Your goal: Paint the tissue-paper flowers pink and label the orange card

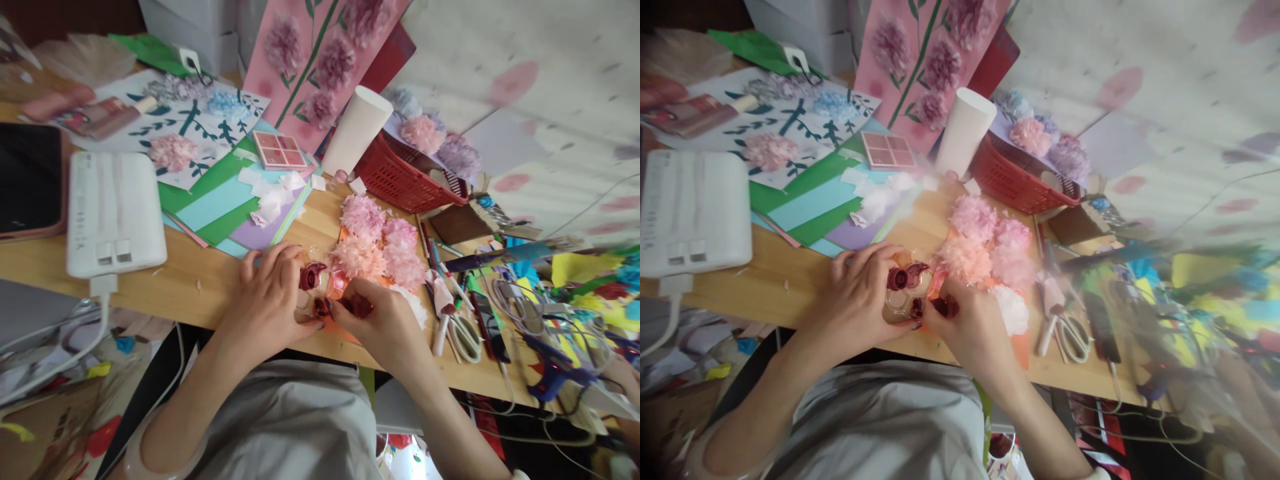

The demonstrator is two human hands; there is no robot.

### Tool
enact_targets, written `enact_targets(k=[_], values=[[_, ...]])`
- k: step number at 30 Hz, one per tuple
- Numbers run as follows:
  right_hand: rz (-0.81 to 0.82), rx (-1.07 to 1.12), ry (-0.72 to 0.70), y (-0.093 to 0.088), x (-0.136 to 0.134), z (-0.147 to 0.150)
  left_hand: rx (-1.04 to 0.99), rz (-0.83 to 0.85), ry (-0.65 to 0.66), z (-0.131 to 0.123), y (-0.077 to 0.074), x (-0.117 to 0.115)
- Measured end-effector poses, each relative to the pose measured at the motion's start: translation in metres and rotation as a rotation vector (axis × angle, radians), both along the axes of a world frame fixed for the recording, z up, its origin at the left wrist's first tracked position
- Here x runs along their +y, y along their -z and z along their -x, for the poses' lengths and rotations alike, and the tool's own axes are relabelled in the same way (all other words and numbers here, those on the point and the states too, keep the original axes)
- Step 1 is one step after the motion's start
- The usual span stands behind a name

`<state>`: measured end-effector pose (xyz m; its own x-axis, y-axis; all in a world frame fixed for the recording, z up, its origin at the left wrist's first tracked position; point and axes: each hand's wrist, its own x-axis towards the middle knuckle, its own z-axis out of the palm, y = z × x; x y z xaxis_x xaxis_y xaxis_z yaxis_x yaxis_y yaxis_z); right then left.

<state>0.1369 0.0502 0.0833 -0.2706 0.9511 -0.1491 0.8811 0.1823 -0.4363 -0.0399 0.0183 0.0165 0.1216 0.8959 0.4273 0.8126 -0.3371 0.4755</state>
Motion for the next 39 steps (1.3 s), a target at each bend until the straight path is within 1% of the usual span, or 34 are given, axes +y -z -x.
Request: enact_targets(k=[8, 13, 19, 22, 26, 31, 36, 39], values=[[-0.041, -0.046, -0.002, -0.006, 0.004, 0.002, 0.005, 0.030, -0.006, 0.000, -0.002, 0.000], [-0.027, -0.078, -0.013, -0.008, 0.008, 0.001, 0.009, 0.035, 0.003, 0.000, -0.002, 0.000], [0.034, -0.054, 0.069, -0.013, 0.008, -0.005, 0.009, 0.018, -0.002, 0.000, -0.002, 0.000], [0.036, 0.055, 0.093, -0.016, 0.009, -0.010, 0.013, 0.009, 0.000, 0.000, -0.001, 0.000], [0.039, 0.307, 0.095, -0.015, 0.010, -0.021, 0.027, 0.001, 0.007, 0.001, -0.001, -0.001], [-0.067, 0.546, 0.072, 0.000, 0.004, -0.038, 0.032, -0.017, 0.020, 0.002, -0.003, 0.000], [-0.215, 0.770, -0.056, 0.020, -0.008, -0.051, -0.059, -0.040, 0.020, 0.006, -0.001, 0.000], [-0.297, 0.850, -0.143, 0.026, -0.016, -0.052, -0.077, -0.069, 0.002, 0.004, -0.003, -0.002]])
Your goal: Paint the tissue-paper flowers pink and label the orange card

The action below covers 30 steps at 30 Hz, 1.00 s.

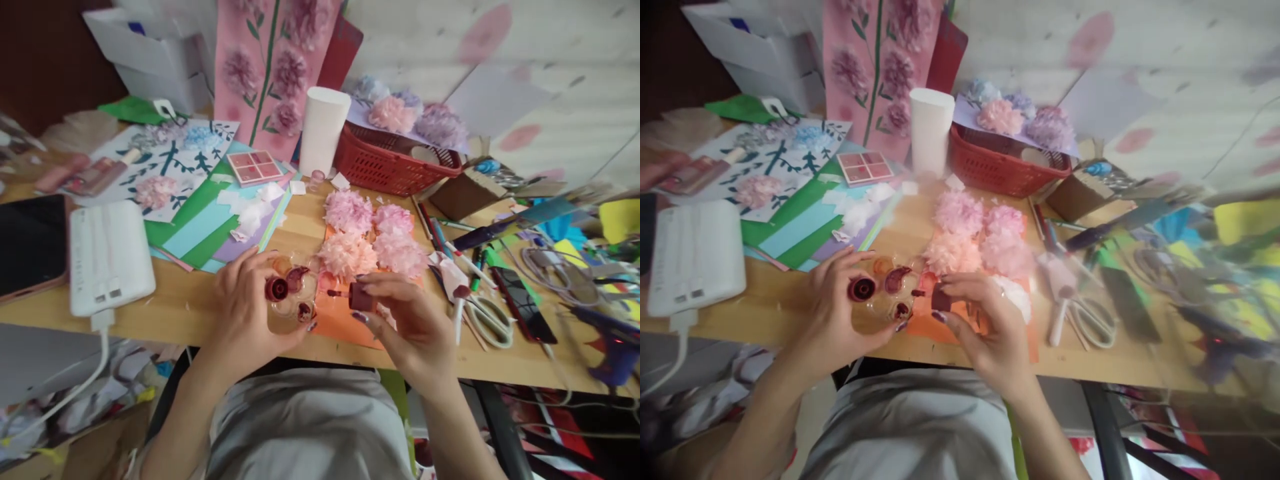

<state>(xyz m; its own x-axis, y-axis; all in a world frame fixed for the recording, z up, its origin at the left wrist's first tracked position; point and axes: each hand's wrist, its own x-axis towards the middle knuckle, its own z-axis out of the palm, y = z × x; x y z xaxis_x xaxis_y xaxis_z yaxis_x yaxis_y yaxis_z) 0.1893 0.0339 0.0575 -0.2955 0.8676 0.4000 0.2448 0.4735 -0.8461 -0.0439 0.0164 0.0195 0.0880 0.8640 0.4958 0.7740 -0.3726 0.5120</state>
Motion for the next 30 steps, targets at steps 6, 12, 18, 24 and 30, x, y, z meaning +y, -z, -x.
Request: enact_targets(k=[6, 12, 18, 24, 30], values=[[-0.144, 0.009, -0.112, -0.009, -0.004, 0.008, 0.059, -0.009, 0.031, -0.021, -0.014, -0.001], [-0.187, 0.009, -0.094, -0.012, 0.001, -0.003, 0.086, 0.002, 0.063, -0.029, -0.021, 0.003], [-0.073, 0.053, -0.081, -0.004, -0.001, -0.008, 0.114, 0.016, 0.039, -0.015, -0.018, 0.001], [-0.042, 0.117, -0.072, -0.003, -0.006, 0.005, 0.093, 0.098, 0.098, -0.028, -0.025, -0.013], [0.208, 0.337, 0.014, -0.005, -0.009, 0.012, 0.073, 0.102, 0.101, -0.033, -0.032, -0.019]])
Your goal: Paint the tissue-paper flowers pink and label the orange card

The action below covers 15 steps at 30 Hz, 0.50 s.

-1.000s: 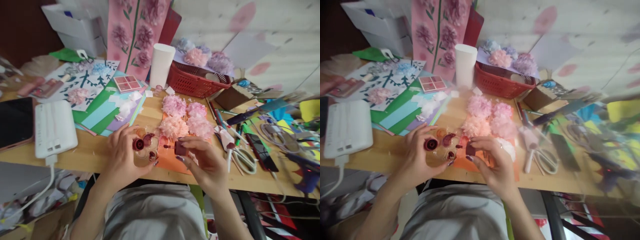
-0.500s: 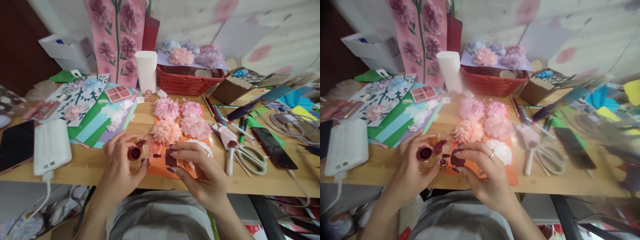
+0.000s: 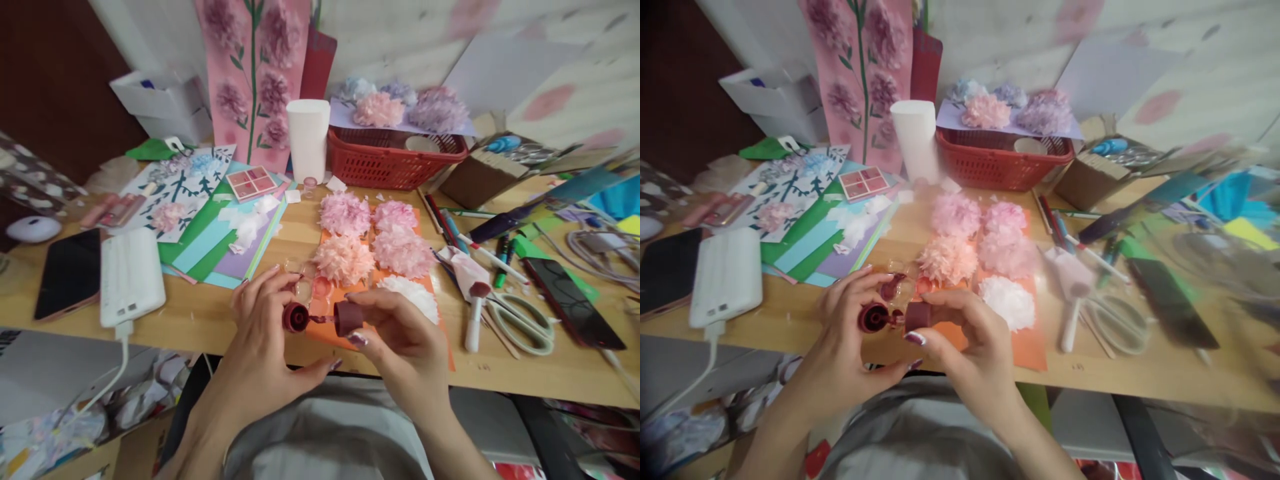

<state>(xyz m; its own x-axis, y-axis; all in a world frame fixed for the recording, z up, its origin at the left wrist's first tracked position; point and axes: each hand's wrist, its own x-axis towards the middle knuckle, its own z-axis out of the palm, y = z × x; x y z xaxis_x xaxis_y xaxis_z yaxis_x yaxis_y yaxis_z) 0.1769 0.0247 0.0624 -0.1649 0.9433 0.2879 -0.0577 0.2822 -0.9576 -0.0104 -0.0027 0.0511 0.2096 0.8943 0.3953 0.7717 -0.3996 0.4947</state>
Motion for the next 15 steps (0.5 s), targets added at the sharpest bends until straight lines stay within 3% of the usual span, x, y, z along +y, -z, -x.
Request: enact_targets(k=[3, 7, 15], values=[[0.148, 0.103, 0.016, -0.0024, -0.0009, 0.0034, -0.012, 0.012, -0.006, -0.0013, -0.0010, -0.0018], [0.209, 0.113, 0.043, -0.0062, -0.0021, 0.0060, 0.001, 0.000, -0.006, -0.0029, -0.0033, -0.0050], [0.075, -0.079, 0.072, -0.0095, -0.0047, 0.0069, 0.086, -0.059, -0.038, -0.0037, -0.0055, -0.0069]])
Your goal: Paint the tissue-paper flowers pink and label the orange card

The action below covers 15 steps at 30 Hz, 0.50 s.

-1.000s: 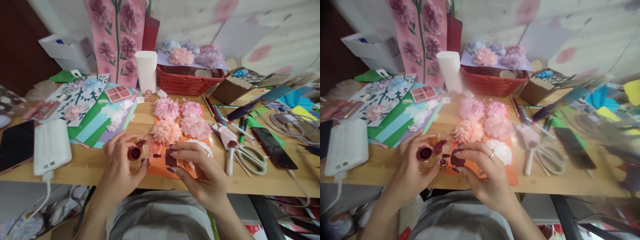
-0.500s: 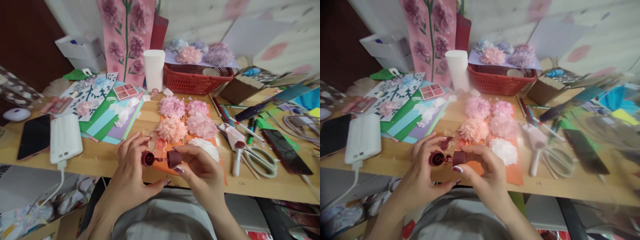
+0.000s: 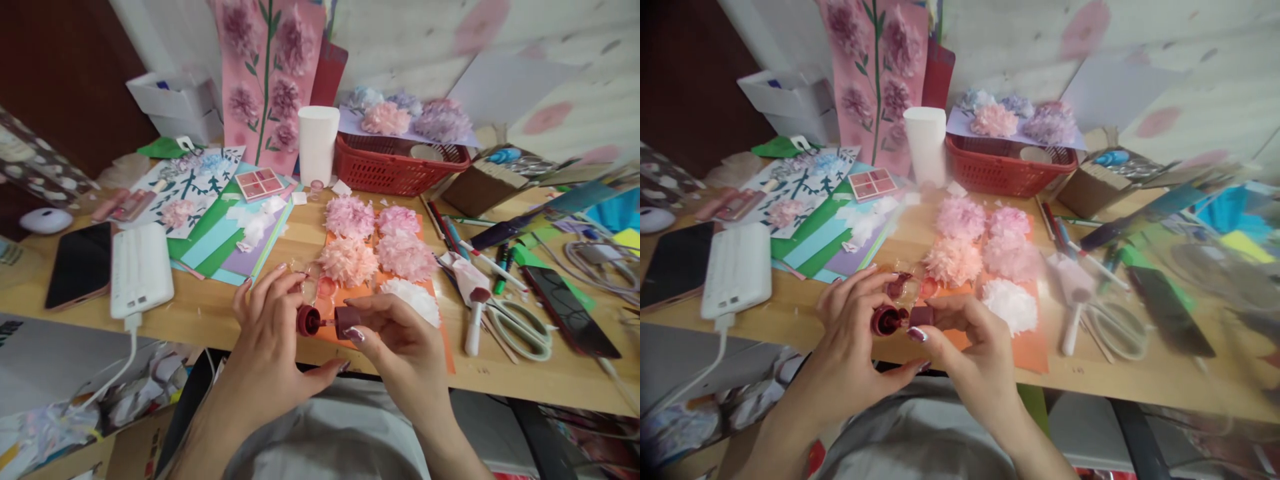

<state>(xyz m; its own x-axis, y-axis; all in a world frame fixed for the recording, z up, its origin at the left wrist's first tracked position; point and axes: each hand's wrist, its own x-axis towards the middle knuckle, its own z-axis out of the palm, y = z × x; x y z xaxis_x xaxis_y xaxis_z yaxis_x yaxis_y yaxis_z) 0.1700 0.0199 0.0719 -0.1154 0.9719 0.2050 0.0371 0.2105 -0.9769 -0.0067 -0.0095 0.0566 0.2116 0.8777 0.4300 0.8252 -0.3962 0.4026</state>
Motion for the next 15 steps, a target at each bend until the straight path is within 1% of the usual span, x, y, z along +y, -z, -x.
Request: enact_targets(k=[4, 9, 15], values=[[-0.075, -0.071, 0.011, -0.0018, -0.0028, 0.0005, 0.037, -0.027, -0.012, 0.0019, 0.0035, 0.0023], [-0.092, -0.037, 0.012, -0.0042, -0.0022, 0.0014, -0.029, 0.010, 0.003, 0.0036, 0.0038, 0.0019], [-0.140, -0.131, -0.004, 0.0010, -0.0027, -0.0002, -0.007, -0.016, 0.010, 0.0022, 0.0043, 0.0033]])
